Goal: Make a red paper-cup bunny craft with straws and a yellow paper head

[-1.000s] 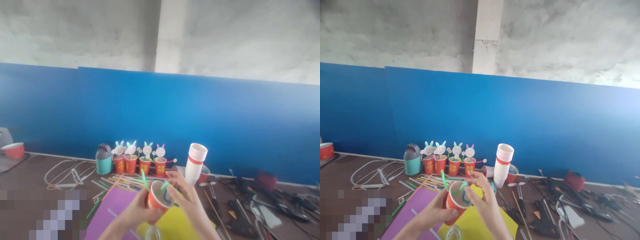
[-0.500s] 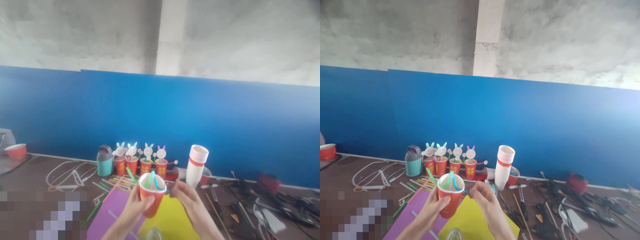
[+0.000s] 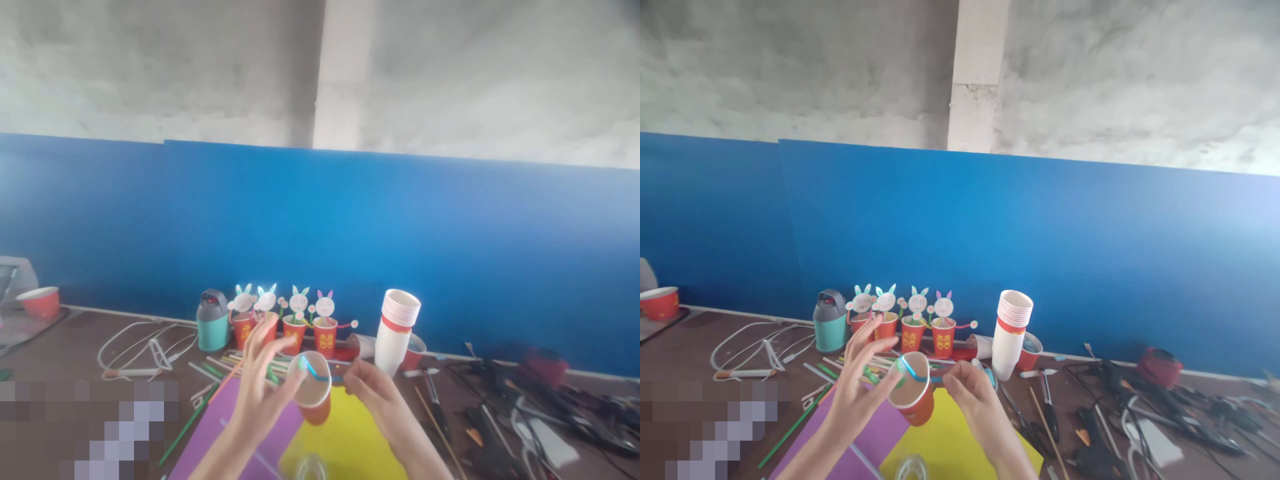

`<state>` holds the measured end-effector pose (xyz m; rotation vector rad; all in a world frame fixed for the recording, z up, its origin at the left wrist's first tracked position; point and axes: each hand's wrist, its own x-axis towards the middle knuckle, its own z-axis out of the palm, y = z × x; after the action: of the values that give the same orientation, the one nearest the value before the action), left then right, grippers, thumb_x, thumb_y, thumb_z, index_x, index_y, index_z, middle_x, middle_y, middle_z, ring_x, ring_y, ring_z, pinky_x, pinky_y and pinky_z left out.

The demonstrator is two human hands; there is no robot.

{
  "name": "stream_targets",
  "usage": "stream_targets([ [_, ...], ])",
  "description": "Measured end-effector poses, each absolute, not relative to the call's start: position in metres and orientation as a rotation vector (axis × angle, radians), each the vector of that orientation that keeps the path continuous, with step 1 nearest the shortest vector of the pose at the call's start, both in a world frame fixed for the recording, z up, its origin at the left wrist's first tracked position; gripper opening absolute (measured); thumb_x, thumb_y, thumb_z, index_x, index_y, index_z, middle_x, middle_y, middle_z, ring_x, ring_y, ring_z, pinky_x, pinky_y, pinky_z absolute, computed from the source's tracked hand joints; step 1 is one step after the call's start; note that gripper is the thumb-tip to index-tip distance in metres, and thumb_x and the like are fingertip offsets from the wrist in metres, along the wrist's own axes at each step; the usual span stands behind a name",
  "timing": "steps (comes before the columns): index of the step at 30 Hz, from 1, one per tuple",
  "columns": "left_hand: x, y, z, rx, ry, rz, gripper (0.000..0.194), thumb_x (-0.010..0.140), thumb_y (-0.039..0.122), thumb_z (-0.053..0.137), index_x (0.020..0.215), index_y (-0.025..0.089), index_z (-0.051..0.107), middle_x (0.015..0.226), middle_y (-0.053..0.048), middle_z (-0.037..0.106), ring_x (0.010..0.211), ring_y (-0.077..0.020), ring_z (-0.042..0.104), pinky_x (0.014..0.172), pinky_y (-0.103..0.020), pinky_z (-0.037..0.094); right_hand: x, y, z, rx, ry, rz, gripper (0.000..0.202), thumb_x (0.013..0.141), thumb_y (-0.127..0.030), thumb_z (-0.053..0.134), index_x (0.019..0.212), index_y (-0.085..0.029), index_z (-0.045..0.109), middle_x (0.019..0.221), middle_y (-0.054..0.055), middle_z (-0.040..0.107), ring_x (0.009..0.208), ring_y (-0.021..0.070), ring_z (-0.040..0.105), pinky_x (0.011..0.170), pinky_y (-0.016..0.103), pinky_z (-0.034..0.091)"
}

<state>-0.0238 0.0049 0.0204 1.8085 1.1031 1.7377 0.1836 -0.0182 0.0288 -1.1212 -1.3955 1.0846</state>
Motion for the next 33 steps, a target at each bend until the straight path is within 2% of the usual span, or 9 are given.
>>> stream_targets([
  [2, -0.032, 0.004, 0.026, 1.901, 1.095, 1.71, 0.026, 0.07, 0.035, 0.076, 0.094, 0.027, 0.072, 0.134, -0.009, 0.053, 0.132, -0.0355, 0.034, 0.11, -0.047, 0.024, 0.184, -0.018, 0.028, -1.125, -1.396, 1.108, 0.035, 0.077, -0.051, 0.064, 0.065, -0.02, 0.056, 0.066, -0.001, 0.06, 0.067, 0.0159, 0.051, 0.064, 0.026, 0.038],
  [5, -0.042, 0.004, 0.031, 1.681, 1.0, 1.682, 0.052, 0.071, 0.038, 0.074, 0.119, 0.024, 0.06, 0.129, -0.012, 0.057, 0.126, -0.0334, 0.045, 0.107, -0.045, 0.032, 0.185, -0.018, 0.027, -1.161, -1.402, 1.128, 0.034, 0.078, -0.052, 0.062, 0.068, -0.02, 0.058, 0.072, 0.001, 0.065, 0.072, 0.0183, 0.055, 0.067, 0.027, 0.039],
  [6, -0.043, 0.004, 0.032, 1.627, 0.974, 1.623, 0.054, 0.072, 0.041, 0.073, 0.121, 0.022, 0.059, 0.127, -0.013, 0.058, 0.124, -0.0336, 0.047, 0.105, -0.046, 0.034, 0.185, -0.017, 0.027, -1.167, -1.403, 1.137, 0.034, 0.078, -0.052, 0.062, 0.068, -0.02, 0.058, 0.073, 0.001, 0.066, 0.073, 0.0183, 0.055, 0.067, 0.027, 0.039],
  [10, -0.037, 0.003, 0.033, 1.701, 1.024, 1.307, 0.027, 0.07, 0.04, 0.073, 0.089, 0.021, 0.074, 0.131, -0.013, 0.057, 0.124, -0.0357, 0.048, 0.103, -0.048, 0.035, 0.182, -0.015, 0.022, -1.122, -1.42, 1.187, 0.035, 0.077, -0.053, 0.065, 0.067, -0.019, 0.059, 0.073, 0.002, 0.067, 0.069, 0.0166, 0.053, 0.066, 0.027, 0.038],
  [12, -0.03, 0.002, 0.034, 1.727, 1.027, 1.236, 0.019, 0.072, 0.038, 0.07, 0.081, 0.023, 0.076, 0.133, -0.011, 0.056, 0.125, -0.0346, 0.047, 0.105, -0.047, 0.034, 0.18, -0.013, 0.019, -1.091, -1.422, 1.202, 0.036, 0.075, -0.053, 0.066, 0.066, -0.019, 0.061, 0.074, 0.002, 0.068, 0.07, 0.0172, 0.054, 0.064, 0.027, 0.039],
  [18, -0.028, 0.001, 0.041, 1.712, 1.049, 1.168, 0.028, 0.082, 0.043, 0.059, 0.082, 0.022, 0.077, 0.117, -0.012, 0.069, 0.112, -0.0321, 0.06, 0.094, -0.041, 0.045, 0.181, -0.012, 0.02, -1.092, -1.379, 1.246, 0.033, 0.07, -0.051, 0.072, 0.065, -0.019, 0.066, 0.079, 0.005, 0.072, 0.078, 0.022, 0.061, 0.074, 0.032, 0.043],
  [24, -0.03, 0.0, 0.037, 1.65, 1.06, 1.204, 0.034, 0.083, 0.044, 0.058, 0.094, 0.018, 0.076, 0.115, -0.013, 0.07, 0.097, -0.0291, 0.066, 0.083, -0.036, 0.05, 0.188, -0.013, 0.024, -1.097, -1.361, 1.289, 0.032, 0.066, -0.048, 0.075, 0.061, -0.018, 0.067, 0.073, 0.006, 0.072, 0.077, 0.0229, 0.062, 0.079, 0.035, 0.043],
  [28, -0.028, 0.0, 0.034, 1.669, 1.06, 1.196, 0.032, 0.083, 0.043, 0.059, 0.098, 0.019, 0.074, 0.112, -0.012, 0.071, 0.102, -0.0289, 0.064, 0.085, -0.035, 0.049, 0.189, -0.011, 0.022, -1.142, -1.346, 1.247, 0.03, 0.066, -0.046, 0.074, 0.062, -0.018, 0.066, 0.067, 0.004, 0.07, 0.072, 0.021, 0.06, 0.072, 0.032, 0.043],
  [33, -0.022, -0.002, 0.034, 1.774, 1.009, 1.163, 0.024, 0.085, 0.038, 0.059, 0.091, 0.021, 0.074, 0.108, -0.008, 0.072, 0.103, -0.0252, 0.063, 0.087, -0.03, 0.046, 0.179, -0.014, 0.024, -1.236, -1.449, 0.987, 0.031, 0.076, -0.047, 0.064, 0.066, -0.017, 0.064, 0.065, 0.002, 0.065, 0.065, 0.0167, 0.054, 0.061, 0.027, 0.039],
])
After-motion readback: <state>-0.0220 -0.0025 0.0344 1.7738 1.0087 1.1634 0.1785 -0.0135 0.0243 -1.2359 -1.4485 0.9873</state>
